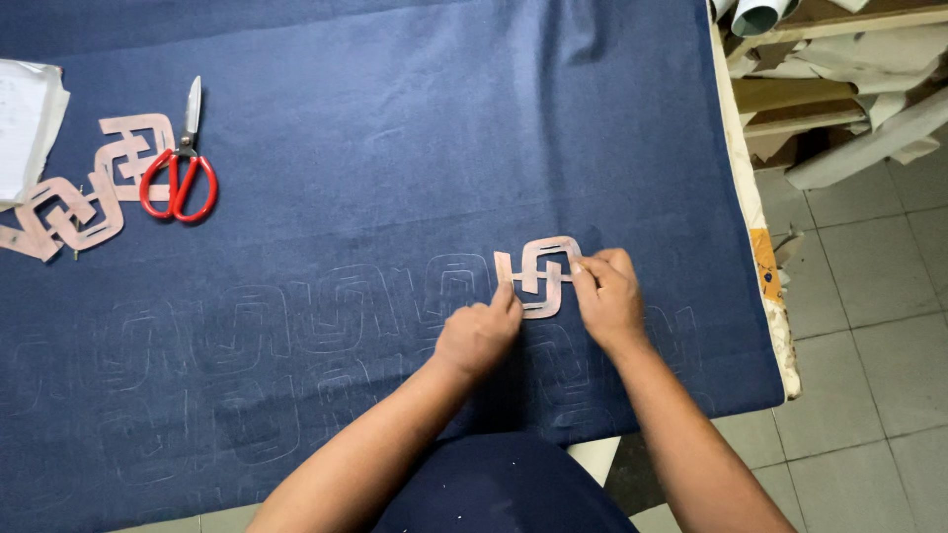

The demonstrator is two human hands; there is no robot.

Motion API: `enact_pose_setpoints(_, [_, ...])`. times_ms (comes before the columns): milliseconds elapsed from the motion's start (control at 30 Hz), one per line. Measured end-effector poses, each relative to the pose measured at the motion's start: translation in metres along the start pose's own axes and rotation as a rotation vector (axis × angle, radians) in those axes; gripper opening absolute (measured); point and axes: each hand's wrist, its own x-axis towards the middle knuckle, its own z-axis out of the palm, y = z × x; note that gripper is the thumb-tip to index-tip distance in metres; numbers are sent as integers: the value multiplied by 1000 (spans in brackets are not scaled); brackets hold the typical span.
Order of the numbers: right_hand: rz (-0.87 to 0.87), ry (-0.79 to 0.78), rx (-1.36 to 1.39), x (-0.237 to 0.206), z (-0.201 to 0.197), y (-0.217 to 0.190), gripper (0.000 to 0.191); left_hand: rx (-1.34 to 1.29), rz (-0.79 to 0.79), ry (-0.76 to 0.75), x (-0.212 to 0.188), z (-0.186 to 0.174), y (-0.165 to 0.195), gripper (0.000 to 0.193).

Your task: The person places decorative paper pattern templates one at a time onto a large blue fabric laid over a work table, pressing and aligning each template against chalk outlines on the fabric. After positioning several templates, the person picks up a long ruler-like strip and works along its edge near the table edge.

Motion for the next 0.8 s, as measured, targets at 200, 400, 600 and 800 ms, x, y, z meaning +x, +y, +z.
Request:
enact_pose_setpoints(200, [-226, -277, 250, 24, 5, -47, 21, 98, 49, -146, 2, 8, 20, 49])
enact_pose_setpoints(400, [-229, -581, 108, 34, 12, -62, 22, 92, 24, -197, 4, 13, 26, 62])
enact_pose_setpoints(600, [-383, -532, -10, 38, 20, -52, 17, 134, 86, -117, 0, 14, 25, 42])
enact_pose_setpoints(800, [-468, -332, 40, 57, 32, -45, 10, -280, -227, -102, 2, -1, 21, 59])
